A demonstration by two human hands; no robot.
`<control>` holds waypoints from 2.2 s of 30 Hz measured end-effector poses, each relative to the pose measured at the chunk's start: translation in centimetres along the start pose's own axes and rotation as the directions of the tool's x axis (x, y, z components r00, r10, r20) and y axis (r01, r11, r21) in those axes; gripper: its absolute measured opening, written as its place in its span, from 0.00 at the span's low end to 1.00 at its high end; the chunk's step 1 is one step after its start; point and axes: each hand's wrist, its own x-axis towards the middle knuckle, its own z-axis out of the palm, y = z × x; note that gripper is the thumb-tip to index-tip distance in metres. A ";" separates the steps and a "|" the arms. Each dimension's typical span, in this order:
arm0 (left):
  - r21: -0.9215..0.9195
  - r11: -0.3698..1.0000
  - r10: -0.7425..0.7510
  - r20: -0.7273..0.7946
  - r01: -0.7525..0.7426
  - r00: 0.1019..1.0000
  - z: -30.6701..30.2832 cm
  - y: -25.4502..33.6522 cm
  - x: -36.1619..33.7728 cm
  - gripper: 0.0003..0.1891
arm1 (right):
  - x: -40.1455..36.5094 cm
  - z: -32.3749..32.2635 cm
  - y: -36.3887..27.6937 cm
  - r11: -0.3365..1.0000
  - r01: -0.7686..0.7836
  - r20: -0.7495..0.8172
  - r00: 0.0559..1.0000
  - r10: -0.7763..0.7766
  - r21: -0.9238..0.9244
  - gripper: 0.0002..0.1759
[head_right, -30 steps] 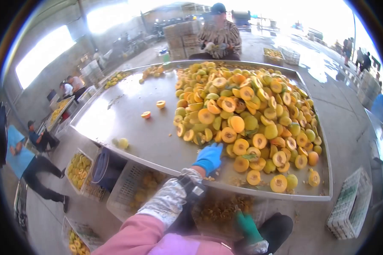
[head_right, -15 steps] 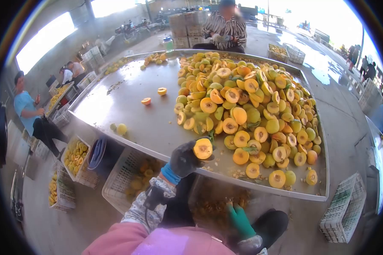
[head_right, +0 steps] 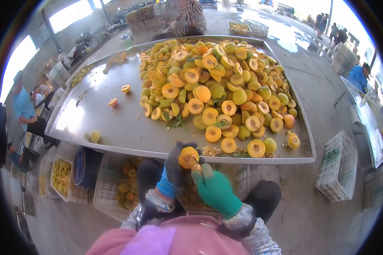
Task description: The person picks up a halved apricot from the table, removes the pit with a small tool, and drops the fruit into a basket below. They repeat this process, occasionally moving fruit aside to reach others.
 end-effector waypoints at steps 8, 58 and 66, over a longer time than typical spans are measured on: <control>-0.527 0.801 -0.398 -0.116 0.283 0.910 1.8 4.0 0.3 0.27 | 0.1 0.9 0.0 0.969 0.052 -0.084 0.994 -0.074 -0.240 0.14; 0.993 0.110 -0.133 0.047 -0.033 0.990 -6.8 -11.5 18.5 0.14 | -4.2 2.4 11.2 0.578 -0.757 0.484 0.645 0.591 0.303 0.22; -0.386 0.773 -0.482 0.157 0.503 0.862 -10.5 -0.5 8.2 0.20 | -7.5 5.0 17.3 0.939 -0.307 0.356 0.904 0.237 0.155 0.18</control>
